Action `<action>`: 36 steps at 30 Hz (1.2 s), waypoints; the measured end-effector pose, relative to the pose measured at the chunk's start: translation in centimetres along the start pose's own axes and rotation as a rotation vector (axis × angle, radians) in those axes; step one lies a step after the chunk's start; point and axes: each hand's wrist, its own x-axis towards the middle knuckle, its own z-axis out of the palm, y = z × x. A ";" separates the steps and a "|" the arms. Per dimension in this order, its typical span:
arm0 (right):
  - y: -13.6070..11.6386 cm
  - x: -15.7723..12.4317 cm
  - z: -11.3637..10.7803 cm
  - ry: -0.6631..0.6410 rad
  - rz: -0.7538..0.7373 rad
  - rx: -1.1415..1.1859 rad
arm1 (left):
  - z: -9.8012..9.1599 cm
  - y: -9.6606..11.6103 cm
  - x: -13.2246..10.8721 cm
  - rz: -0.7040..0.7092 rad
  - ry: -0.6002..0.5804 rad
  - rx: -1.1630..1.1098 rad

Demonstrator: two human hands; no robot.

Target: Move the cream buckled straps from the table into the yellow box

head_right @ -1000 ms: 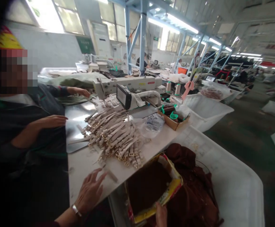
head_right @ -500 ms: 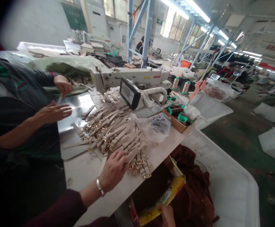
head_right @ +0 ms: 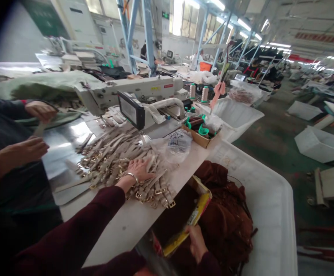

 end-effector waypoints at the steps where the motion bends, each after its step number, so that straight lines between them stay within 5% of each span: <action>1: 0.0 0.2 -0.1 0.015 -0.008 0.001 | 0.4 0.7 -0.3 0.018 -0.005 -0.002; 14: -1.2 -1.4 0.3 0.038 -0.068 -0.023 | 3.8 9.6 -5.7 0.131 -0.036 -0.093; 29: -1.5 -2.2 1.3 -0.032 -0.076 0.014 | 8.1 16.3 -10.2 0.421 -0.060 -0.133; 36: -1.0 -1.4 1.4 -0.034 -0.064 0.053 | 8.7 18.0 -11.3 0.546 -0.172 -0.132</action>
